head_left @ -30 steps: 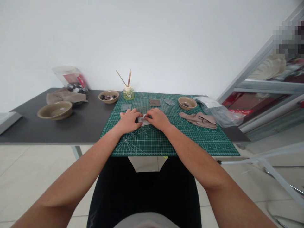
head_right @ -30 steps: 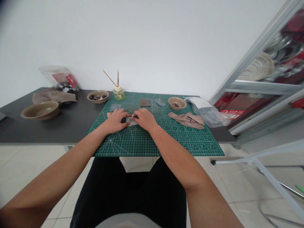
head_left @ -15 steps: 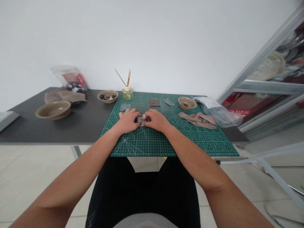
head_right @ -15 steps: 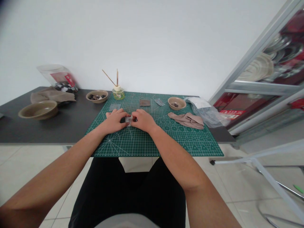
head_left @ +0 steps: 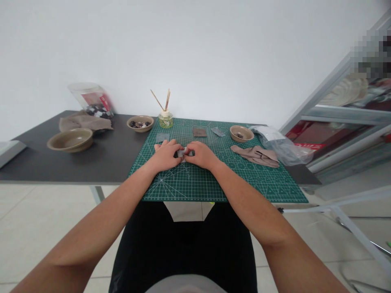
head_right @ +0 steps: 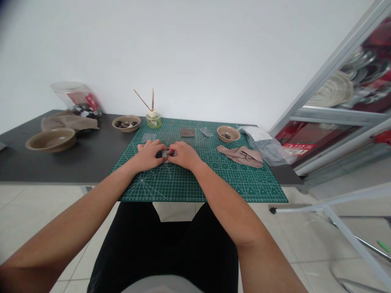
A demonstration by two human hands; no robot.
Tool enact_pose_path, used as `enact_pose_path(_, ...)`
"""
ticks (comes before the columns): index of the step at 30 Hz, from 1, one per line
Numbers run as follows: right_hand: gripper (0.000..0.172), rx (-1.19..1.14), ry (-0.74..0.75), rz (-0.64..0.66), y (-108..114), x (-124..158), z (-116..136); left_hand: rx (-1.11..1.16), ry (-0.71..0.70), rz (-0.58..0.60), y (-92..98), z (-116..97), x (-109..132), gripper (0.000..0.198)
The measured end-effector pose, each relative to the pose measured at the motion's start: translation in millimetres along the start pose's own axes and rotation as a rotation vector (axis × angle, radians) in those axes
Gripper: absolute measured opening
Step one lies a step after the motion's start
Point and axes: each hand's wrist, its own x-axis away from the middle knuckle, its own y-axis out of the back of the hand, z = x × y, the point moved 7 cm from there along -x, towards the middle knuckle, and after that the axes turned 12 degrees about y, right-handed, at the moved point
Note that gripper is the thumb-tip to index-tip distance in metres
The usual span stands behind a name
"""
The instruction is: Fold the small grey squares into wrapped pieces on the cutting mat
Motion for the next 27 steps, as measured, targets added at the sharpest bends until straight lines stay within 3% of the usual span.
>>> enact_pose_path(7, 0.013, 0.055, -0.086, -0.066, 2, 2, -12, 0.0, 0.001, -0.002, -1.1, 0, 0, 0.04)
enact_pose_path(14, 0.011, -0.053, 0.039, -0.02, -2, -1, -3, 0.002, 0.002, -0.009, -0.7, 1, -1, 0.039)
enact_pose_path(21, 0.013, -0.031, -0.01, -0.081, 2, 1, -12, -0.01, -0.004, -0.001, -1.7, 1, -2, 0.04)
enact_pose_path(27, 0.009, -0.064, 0.063, -0.029, -1, -1, -4, 0.003, 0.001, 0.0, -1.3, 0, -1, 0.038)
